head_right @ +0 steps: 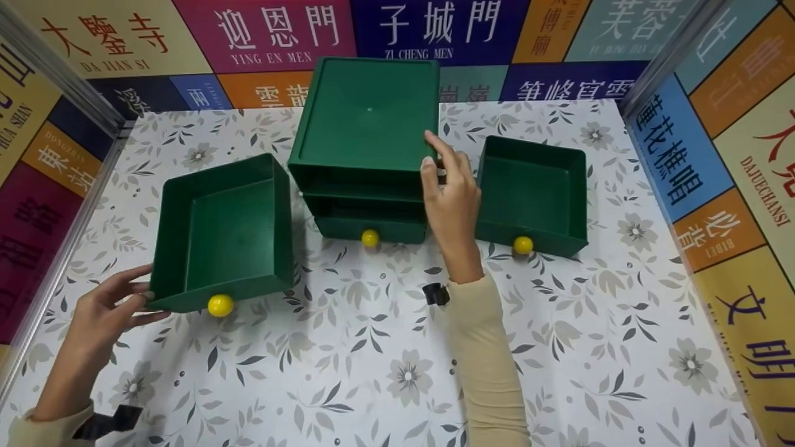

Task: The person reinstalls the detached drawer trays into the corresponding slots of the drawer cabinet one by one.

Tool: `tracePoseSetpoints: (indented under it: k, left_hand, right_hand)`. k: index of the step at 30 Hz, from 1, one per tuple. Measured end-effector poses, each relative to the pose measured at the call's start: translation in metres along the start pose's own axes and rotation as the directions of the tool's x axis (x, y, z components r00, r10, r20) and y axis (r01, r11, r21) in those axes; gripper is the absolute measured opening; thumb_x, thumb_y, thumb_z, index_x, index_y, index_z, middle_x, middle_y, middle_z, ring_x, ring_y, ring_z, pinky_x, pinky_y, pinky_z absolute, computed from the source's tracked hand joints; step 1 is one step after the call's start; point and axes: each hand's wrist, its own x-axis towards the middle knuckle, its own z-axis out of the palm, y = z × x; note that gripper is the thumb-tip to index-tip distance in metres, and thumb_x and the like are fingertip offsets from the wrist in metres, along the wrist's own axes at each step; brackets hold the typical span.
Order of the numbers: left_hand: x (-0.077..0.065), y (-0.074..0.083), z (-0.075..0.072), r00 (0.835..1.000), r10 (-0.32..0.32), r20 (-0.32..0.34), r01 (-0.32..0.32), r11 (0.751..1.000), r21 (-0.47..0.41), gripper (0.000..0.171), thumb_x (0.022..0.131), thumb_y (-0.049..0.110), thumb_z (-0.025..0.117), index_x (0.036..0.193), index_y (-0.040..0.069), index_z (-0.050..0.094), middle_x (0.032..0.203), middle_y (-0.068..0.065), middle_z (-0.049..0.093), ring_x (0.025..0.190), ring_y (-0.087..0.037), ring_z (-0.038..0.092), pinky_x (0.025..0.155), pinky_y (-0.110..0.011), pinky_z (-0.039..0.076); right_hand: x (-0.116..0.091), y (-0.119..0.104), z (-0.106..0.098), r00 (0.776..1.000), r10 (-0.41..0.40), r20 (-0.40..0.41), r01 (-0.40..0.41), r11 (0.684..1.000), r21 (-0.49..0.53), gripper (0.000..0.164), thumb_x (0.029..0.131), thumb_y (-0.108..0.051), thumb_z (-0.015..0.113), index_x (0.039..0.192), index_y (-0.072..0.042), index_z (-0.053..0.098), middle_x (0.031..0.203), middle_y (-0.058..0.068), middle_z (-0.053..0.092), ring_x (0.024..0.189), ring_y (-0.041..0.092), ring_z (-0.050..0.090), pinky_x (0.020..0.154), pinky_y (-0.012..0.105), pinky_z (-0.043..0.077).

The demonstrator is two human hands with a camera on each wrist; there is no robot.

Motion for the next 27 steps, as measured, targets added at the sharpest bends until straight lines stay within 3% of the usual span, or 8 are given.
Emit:
tracePoseSetpoints:
  k: [4, 9, 17, 23, 27]
  left_hand:
    - [-0.016, 0.0, 0.003, 1.0, -0.007, 0.001, 0.007, 1.0, -0.024, 0.041, 0.089, -0.002, 0.05, 0.13, 0.006, 0.051, 0.1, -0.009, 0.063, 0.076, -0.009, 0.069, 0.066, -0.03, 0.057]
    - [-0.033, 0.002, 0.009, 0.999, -0.038, 0.02, 0.039, 0.998, -0.051, 0.042, 0.089, -0.004, 0.05, 0.13, 0.006, 0.052, 0.107, -0.015, 0.061, 0.079, -0.011, 0.069, 0.067, -0.032, 0.057]
    - [-0.055, 0.005, 0.014, 0.998, -0.056, 0.012, 0.057, 0.994, -0.095, 0.043, 0.087, -0.009, 0.051, 0.126, 0.007, 0.055, 0.099, -0.006, 0.065, 0.077, -0.015, 0.07, 0.064, -0.034, 0.057]
    - [-0.064, 0.012, 0.023, 0.999, -0.041, 0.028, 0.043, 0.997, -0.064, 0.045, 0.085, -0.011, 0.05, 0.124, 0.009, 0.058, 0.104, -0.019, 0.063, 0.073, -0.016, 0.069, 0.062, -0.032, 0.057]
    - [-0.065, 0.017, 0.031, 0.999, -0.005, 0.055, 0.006, 1.0, -0.021, 0.046, 0.083, -0.011, 0.051, 0.122, 0.01, 0.06, 0.102, -0.019, 0.065, 0.073, -0.013, 0.068, 0.061, -0.029, 0.057]
  right_hand:
    - [0.0, 0.0, -0.001, 1.0, 0.003, 0.0, -0.003, 1.0, 0.0, 0.033, 0.096, -0.03, 0.045, 0.126, -0.031, 0.057, 0.095, -0.003, 0.056, 0.075, 0.008, 0.043, 0.063, 0.022, 0.031]
    - [0.0, 0.0, -0.001, 1.0, 0.007, -0.003, -0.007, 1.0, 0.001, 0.033, 0.096, -0.03, 0.045, 0.126, -0.031, 0.057, 0.104, 0.002, 0.059, 0.079, 0.009, 0.045, 0.064, 0.021, 0.032]
    - [0.0, 0.0, 0.001, 1.0, -0.004, -0.004, 0.004, 1.0, 0.002, 0.034, 0.095, -0.029, 0.045, 0.127, -0.029, 0.058, 0.084, -0.007, 0.048, 0.067, 0.008, 0.04, 0.06, 0.023, 0.028]
    - [0.001, 0.0, 0.001, 1.0, -0.014, -0.024, 0.014, 1.0, 0.005, 0.033, 0.095, -0.028, 0.046, 0.125, -0.029, 0.059, 0.083, -0.014, 0.046, 0.068, 0.005, 0.04, 0.06, 0.022, 0.028]
    - [0.0, 0.0, 0.002, 1.0, -0.014, -0.012, 0.014, 1.0, 0.014, 0.033, 0.096, -0.026, 0.046, 0.126, -0.027, 0.059, 0.087, -0.012, 0.05, 0.071, 0.005, 0.042, 0.062, 0.021, 0.029]
